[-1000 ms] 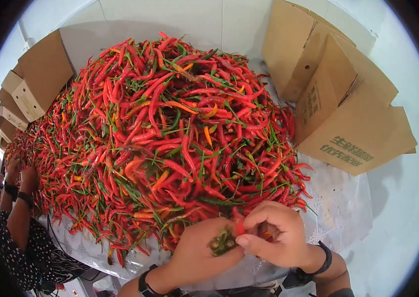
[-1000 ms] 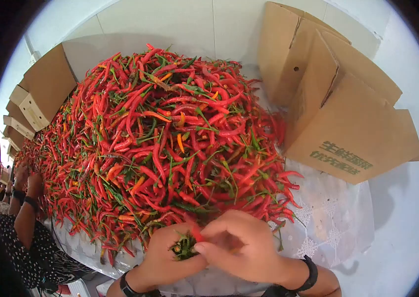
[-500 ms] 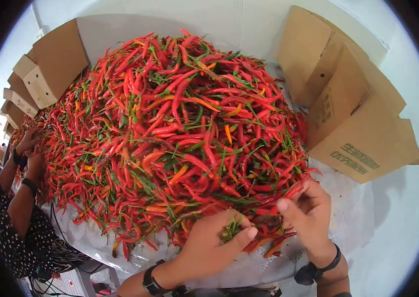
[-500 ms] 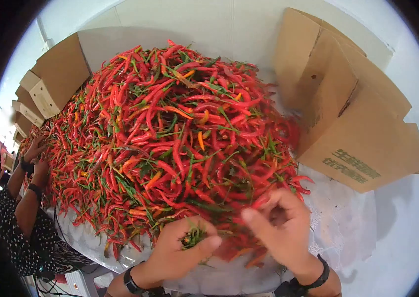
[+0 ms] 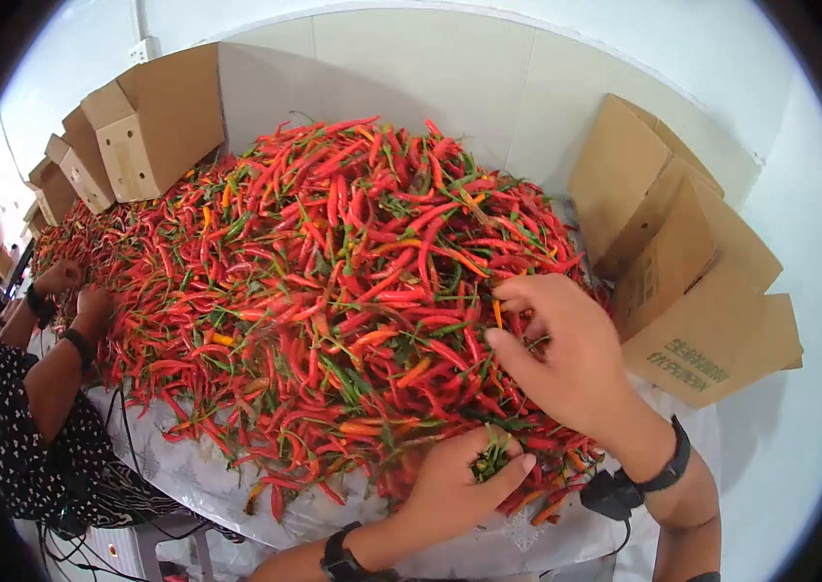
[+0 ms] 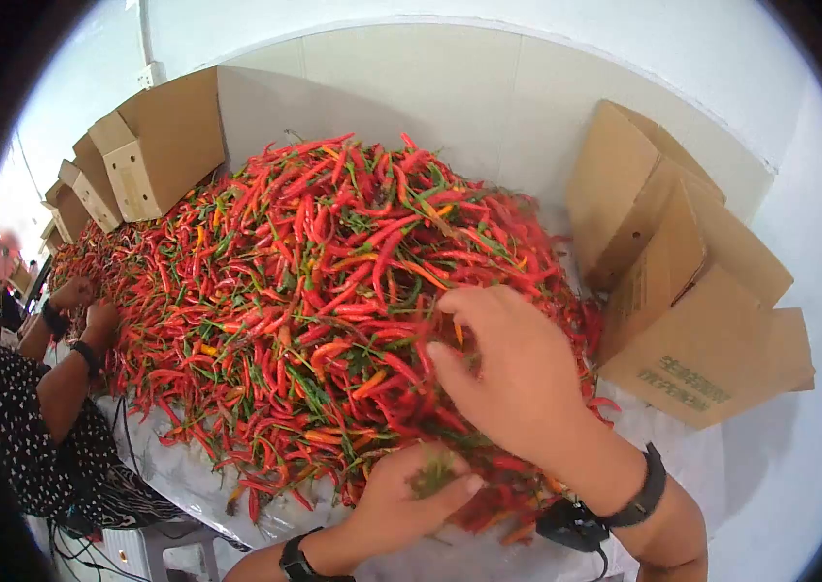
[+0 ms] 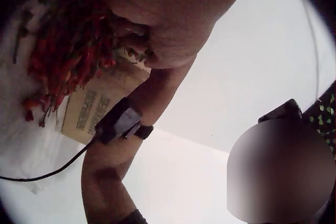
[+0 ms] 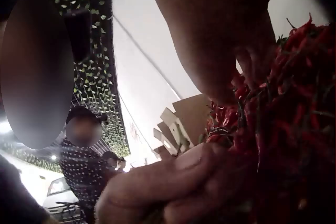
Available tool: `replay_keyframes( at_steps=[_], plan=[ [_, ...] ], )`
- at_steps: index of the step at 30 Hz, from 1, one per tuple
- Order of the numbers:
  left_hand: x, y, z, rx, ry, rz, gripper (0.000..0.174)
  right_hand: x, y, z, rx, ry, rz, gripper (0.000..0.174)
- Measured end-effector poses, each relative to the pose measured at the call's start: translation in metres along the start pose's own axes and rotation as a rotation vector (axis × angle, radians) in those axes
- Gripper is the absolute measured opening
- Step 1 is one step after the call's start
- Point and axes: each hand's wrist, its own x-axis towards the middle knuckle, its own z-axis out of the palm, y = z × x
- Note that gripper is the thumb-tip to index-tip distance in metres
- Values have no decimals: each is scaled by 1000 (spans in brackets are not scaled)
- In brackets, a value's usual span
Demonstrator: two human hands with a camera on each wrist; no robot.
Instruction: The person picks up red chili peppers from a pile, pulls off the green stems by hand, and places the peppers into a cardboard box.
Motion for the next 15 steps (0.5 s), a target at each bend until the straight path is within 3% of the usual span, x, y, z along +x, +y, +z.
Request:
replay_keyframes(
  at_steps=[5, 7, 9, 10, 13, 15],
  plan=[
    [0, 10, -5, -160, 3, -169, 20, 22, 13, 27, 36, -354, 99, 26],
    [0, 28, -9, -236, -41, -307, 21, 17, 11, 22, 16, -237, 129, 24],
    [0, 25, -8, -286, -24, -274, 22, 5, 17, 20, 90, -104, 212, 26],
    [-1, 24, -8, -308, -21, -261, 22, -2, 19, 15, 96, -3, 129, 27],
    [-2, 18, -7, -255, 122, -180, 19, -38, 23, 13, 444, 231, 222, 29],
    [-1, 8, -8, -286, 172, -79, 16, -61, 3, -1, 590, 82, 469, 24]
  ],
)
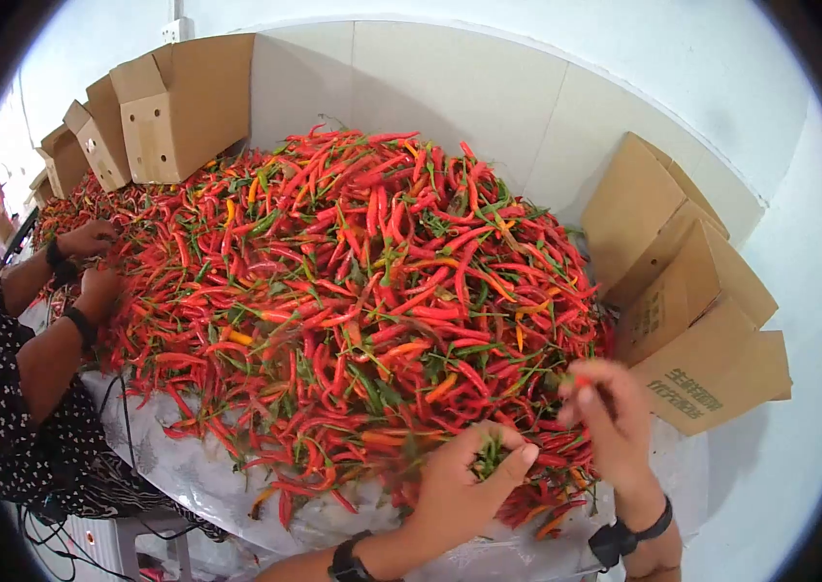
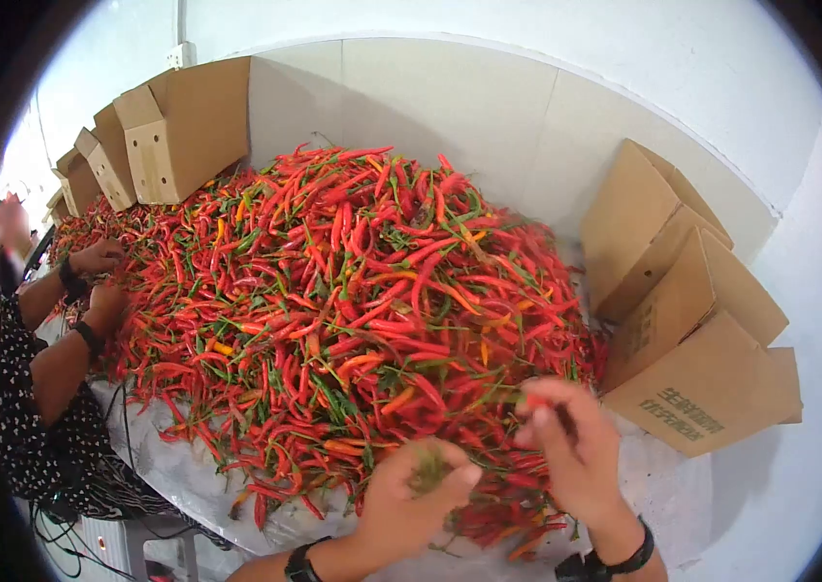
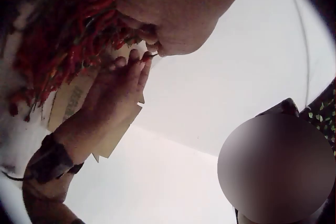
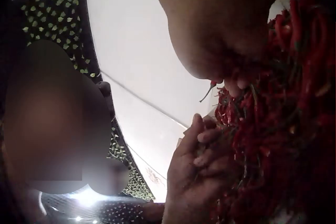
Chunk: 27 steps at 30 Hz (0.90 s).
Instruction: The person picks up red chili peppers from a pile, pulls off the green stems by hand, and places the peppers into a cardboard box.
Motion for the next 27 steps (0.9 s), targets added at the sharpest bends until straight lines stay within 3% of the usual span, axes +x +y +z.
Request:
replay_keyframes(
  at_steps=[1, 4, 7, 10, 19, 25, 27],
  plan=[
    [2, -3, -2, -19, 16, 52, 15, -13, -4, -3, 53, -47, 144, 22],
    [4, 8, -2, 20, -17, 34, 16, -40, 10, -7, -120, -90, 43, 14],
    [3, 10, 4, 252, -72, 130, 23, -40, 21, -8, -349, -66, -452, 15],
    [5, -1, 4, 348, -199, 165, 21, -45, 24, -13, -659, -12, -722, 16],
    [9, 12, 2, 528, -400, 251, 12, -50, 30, -22, -458, -44, -648, 19],
    [14, 10, -4, 266, -528, 131, 14, -52, 31, -20, -160, -201, -408, 18],
    [9, 12, -2, 166, -478, -27, 16, -52, 32, -18, -28, -229, -297, 16]
  ],
)
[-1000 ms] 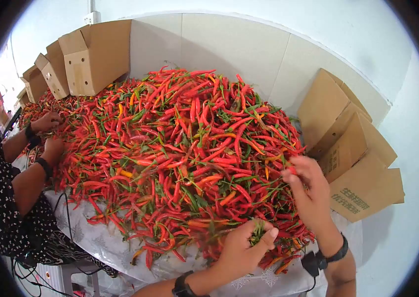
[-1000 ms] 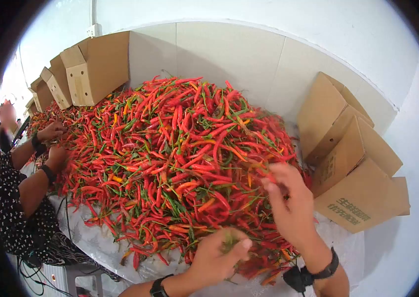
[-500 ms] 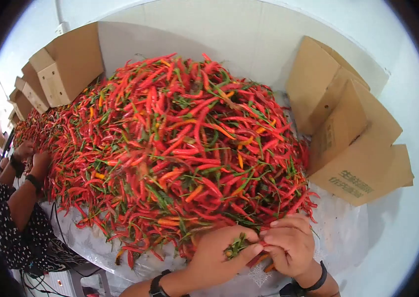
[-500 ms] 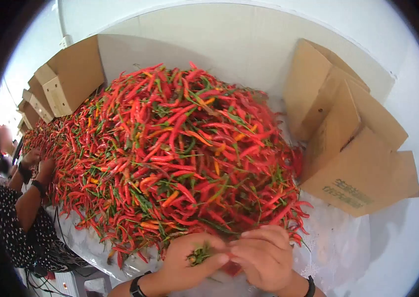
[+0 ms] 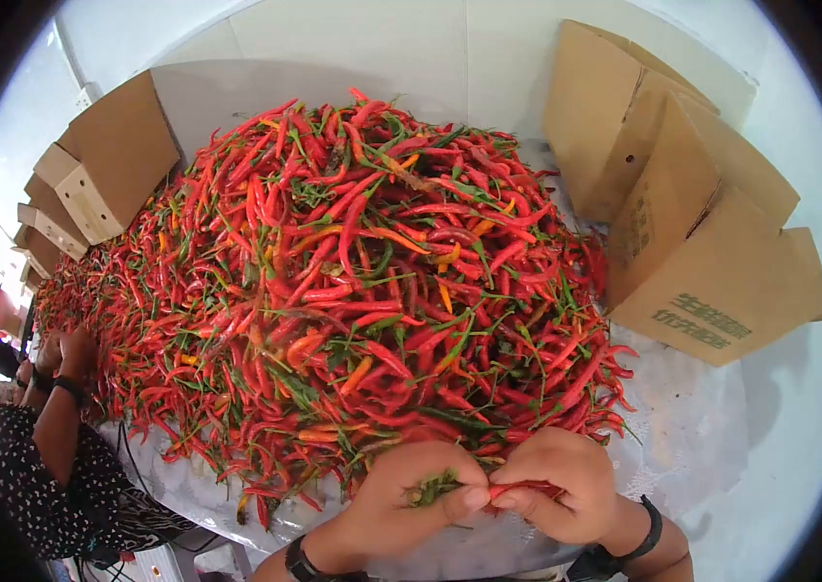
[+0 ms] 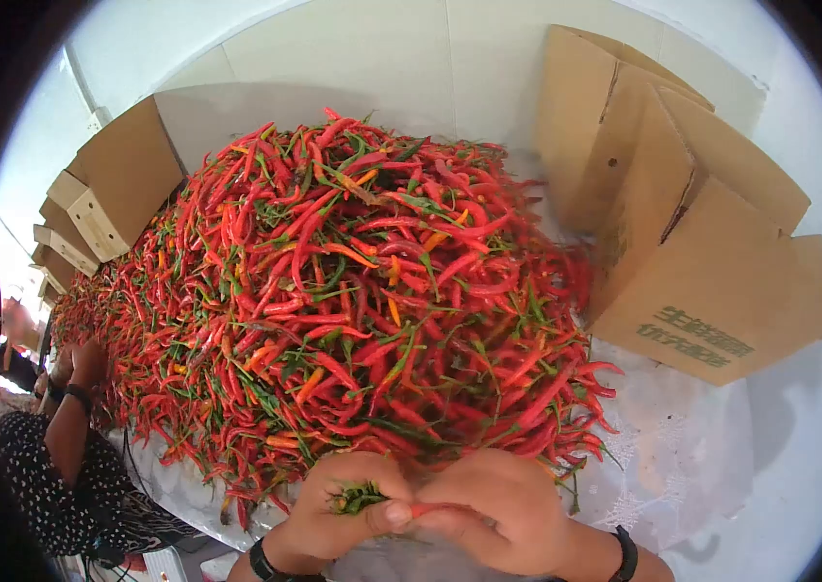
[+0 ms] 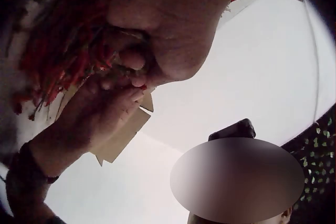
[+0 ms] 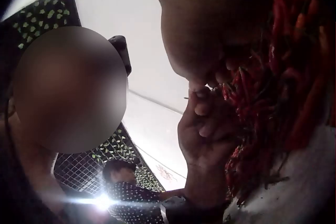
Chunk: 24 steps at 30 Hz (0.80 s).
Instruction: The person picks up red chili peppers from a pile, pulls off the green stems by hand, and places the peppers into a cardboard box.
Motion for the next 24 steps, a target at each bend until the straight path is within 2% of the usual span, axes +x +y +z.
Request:
replay_keyframes(
  at_steps=[4, 6, 10, 13, 16, 18, 21, 22, 24],
  plan=[
    [-5, 0, -4, -266, 36, -249, 20, -6, -2, 1, 370, 57, 261, 18],
    [-4, -1, -5, -424, 83, -267, 22, -3, -8, 0, 626, 159, 356, 24],
    [3, 13, 2, -561, 247, -394, 19, 20, -13, -24, 459, 123, 413, 20],
    [2, 4, 6, -560, 301, -333, 15, 45, -8, -21, 439, 101, 297, 17],
    [1, 2, 7, -572, 358, -267, 11, 72, -7, -15, 86, 43, 206, 12],
    [-3, -1, 3, -570, 397, -274, 18, 92, -10, -6, -81, 19, 173, 14],
    [-6, -2, 0, -609, 484, -240, 23, 117, 5, 6, -452, -75, -105, 9],
    [-6, -1, -1, -630, 518, -219, 24, 121, 7, 15, -479, -26, -128, 8],
    [-7, 2, -2, -649, 543, -174, 24, 130, -1, 29, -580, -73, -91, 12]
  ],
)
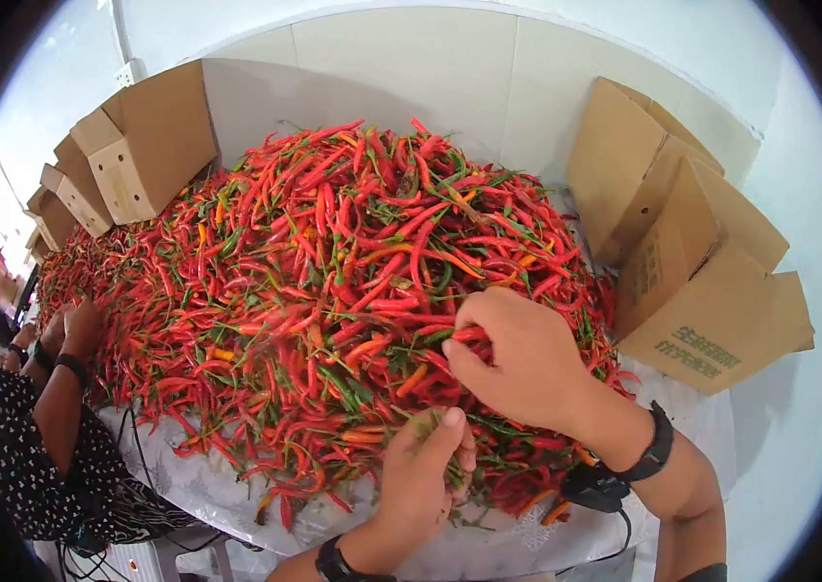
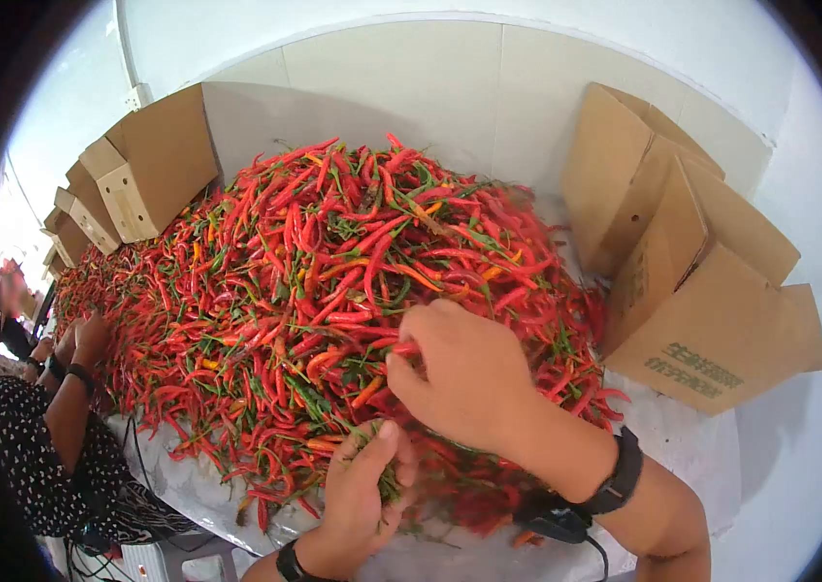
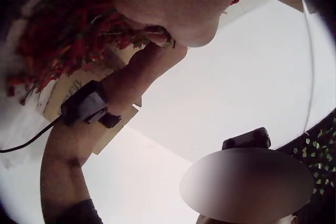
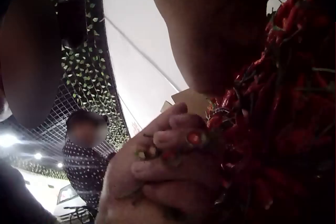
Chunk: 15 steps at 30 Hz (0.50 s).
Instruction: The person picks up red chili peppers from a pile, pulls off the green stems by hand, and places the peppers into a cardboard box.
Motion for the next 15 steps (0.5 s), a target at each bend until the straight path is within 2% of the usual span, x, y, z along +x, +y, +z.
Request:
replay_keyframes(
  at_steps=[2, 5, 8, 11, 12, 15],
  plan=[
    [-1, 2, 1, -3, 26, 44, 24, 6, -9, 4, -88, -25, 38, 19],
    [-3, 0, 6, 58, 87, 118, 22, -4, -11, 8, -135, -113, -4, 19],
    [-5, -1, 9, 157, 122, 187, 19, -12, 3, 15, -101, -92, -22, 18],
    [-3, -3, 9, 211, 128, 228, 18, -18, 16, 4, 331, 19, 198, 21],
    [-3, -2, 10, 227, 138, 231, 18, -19, 14, -12, 514, -117, 439, 24],
    [-4, -1, 8, 240, 107, 179, 20, -34, 5, -42, 868, -177, 708, 26]
  ],
)
